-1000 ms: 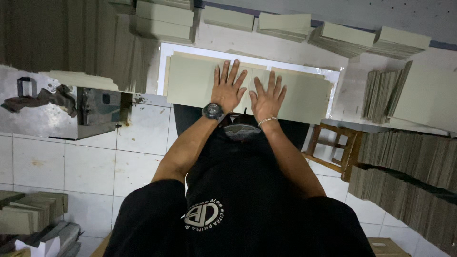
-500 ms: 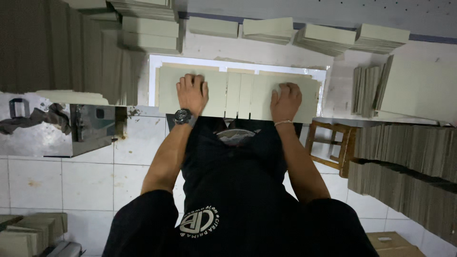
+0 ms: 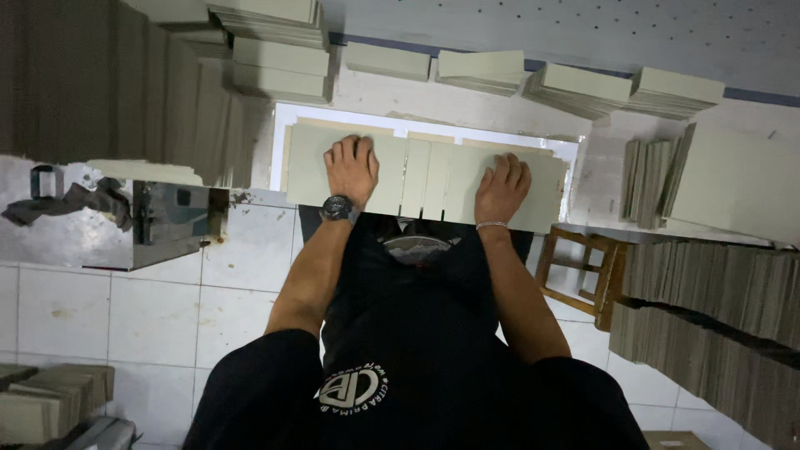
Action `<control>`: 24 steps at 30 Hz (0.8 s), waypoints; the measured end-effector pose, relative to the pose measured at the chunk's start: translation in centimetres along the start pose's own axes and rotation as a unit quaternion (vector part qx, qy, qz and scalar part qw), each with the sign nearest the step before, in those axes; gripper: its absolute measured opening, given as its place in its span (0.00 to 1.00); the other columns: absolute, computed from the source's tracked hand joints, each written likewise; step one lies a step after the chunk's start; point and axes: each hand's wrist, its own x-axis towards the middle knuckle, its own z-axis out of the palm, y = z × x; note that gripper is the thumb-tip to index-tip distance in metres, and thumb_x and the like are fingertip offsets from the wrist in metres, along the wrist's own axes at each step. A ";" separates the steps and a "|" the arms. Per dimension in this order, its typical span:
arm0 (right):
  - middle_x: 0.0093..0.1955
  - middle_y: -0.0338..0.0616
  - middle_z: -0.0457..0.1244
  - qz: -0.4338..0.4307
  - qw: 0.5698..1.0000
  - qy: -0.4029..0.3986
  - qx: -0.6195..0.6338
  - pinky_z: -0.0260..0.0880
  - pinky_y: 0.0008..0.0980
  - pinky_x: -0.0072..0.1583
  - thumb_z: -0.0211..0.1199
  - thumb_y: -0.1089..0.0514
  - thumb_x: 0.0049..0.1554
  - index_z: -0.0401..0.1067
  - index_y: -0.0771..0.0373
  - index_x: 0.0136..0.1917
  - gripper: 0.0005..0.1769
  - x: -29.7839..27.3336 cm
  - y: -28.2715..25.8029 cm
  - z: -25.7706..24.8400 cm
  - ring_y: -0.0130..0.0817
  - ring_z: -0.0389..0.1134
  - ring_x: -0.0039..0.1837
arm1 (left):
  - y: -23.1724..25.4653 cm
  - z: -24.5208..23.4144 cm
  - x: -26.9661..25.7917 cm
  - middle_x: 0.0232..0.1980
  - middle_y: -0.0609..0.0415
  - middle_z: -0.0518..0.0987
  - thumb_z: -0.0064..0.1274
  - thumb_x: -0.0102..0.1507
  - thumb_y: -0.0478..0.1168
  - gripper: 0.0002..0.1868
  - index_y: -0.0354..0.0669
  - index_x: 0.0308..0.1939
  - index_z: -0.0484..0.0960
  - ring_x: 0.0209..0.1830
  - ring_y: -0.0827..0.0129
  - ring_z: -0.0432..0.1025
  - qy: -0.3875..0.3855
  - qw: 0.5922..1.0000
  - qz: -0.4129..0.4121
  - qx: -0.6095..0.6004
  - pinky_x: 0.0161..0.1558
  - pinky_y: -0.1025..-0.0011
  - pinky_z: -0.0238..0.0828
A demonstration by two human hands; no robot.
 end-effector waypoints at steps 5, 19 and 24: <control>0.72 0.51 0.59 0.013 1.000 -0.011 0.015 0.54 0.66 0.76 0.59 0.59 0.73 0.68 0.58 0.73 0.16 -0.2 -0.3 -0.4 0.58 0.57 0.76 | 0.1 0.0 -0.5 0.56 0.49 0.80 0.52 0.70 0.48 0.13 0.51 0.54 0.83 0.56 0.53 0.72 -0.014 1.000 0.007 0.010 0.59 0.52 0.62; 0.86 0.65 0.51 0.054 0.990 -0.129 0.025 0.42 0.72 0.80 0.56 0.46 0.75 0.61 0.63 0.86 0.32 -1.5 -1.6 -1.8 0.72 0.48 0.84 | 1.5 -0.9 -2.7 0.70 0.46 0.78 0.44 0.76 0.53 0.27 0.48 0.76 0.75 0.71 0.51 0.69 -0.042 0.999 -0.017 0.005 0.81 0.37 0.44; 0.90 0.60 0.47 0.089 0.976 -0.199 -0.003 0.36 0.67 0.83 0.52 0.42 0.77 0.57 0.60 0.88 0.34 -1.6 -1.2 -1.1 0.67 0.41 0.88 | 1.7 -1.1 -2.7 0.75 0.44 0.73 0.43 0.77 0.51 0.29 0.46 0.80 0.70 0.81 0.45 0.60 -0.081 0.996 -0.031 -0.019 0.83 0.33 0.37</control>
